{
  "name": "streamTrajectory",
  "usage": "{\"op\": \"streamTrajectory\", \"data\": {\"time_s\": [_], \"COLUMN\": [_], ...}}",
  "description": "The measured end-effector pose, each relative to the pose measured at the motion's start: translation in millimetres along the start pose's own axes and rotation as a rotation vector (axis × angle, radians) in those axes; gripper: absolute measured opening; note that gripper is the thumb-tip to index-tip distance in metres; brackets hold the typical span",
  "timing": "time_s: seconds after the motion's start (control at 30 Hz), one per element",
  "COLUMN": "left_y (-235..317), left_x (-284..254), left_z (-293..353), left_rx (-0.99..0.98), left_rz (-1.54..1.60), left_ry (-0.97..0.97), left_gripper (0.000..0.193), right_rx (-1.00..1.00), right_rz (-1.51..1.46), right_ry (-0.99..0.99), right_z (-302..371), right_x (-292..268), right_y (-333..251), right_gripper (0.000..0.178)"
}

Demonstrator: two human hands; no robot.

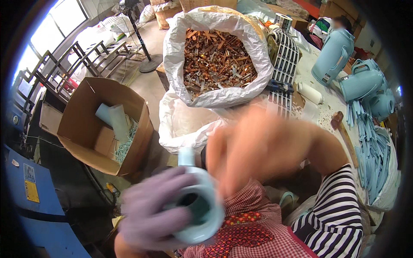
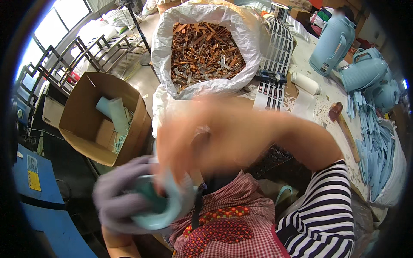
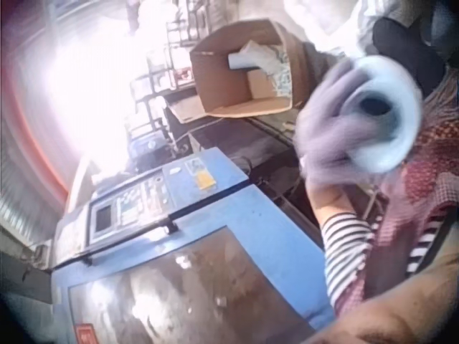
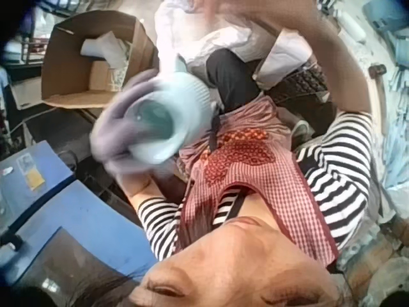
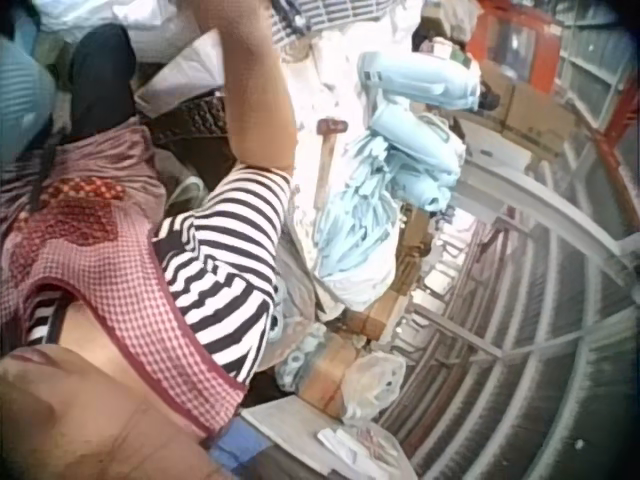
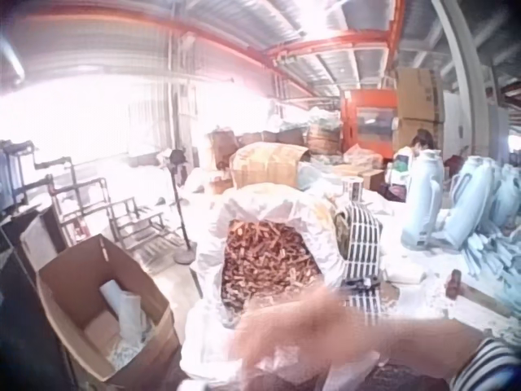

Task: The person assembles light blue plastic pitchers by attaching handles and applying stickers. They pick up a pitcher body, attach a handle, apply a sticker to the side, and place the finished unit on a nearby table. The process is repeated for multiple units.

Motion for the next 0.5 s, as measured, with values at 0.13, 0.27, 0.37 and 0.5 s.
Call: {"op": "streamTrajectory", "data": {"time_s": [0.13,0.27,0.37,0.5], "left_y": [-42,-33,-17,-14], "left_x": [-16,52,79,79], "left_z": [99,171,186,162], "left_rx": [-0.566,-1.048,-0.908,-0.940], "left_rz": [0.742,0.360,-0.362,-0.097], "left_ry": [0.377,-0.103,-0.176,-0.007], "left_gripper": [0.068,0.104,0.051,0.030], "right_rx": [0.588,0.892,0.603,0.146], "right_rz": [0.722,1.300,1.396,1.403], "right_ry": [0.683,0.598,0.590,0.475], "right_z": [40,66,77,78], "right_x": [-135,-165,-156,-120], "right_y": [117,197,202,189], "right_gripper": [0.023,0.015,0.010,0.004]}}
Point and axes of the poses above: each hand's wrist, its own z-axis away from the middle knuckle, its own x-axis out of the palm, y = z × x, the point moved 3 cm from there along -z, towards the middle knuckle, and after that the axes turned 12 degrees about -z, right-handed, at the moved point
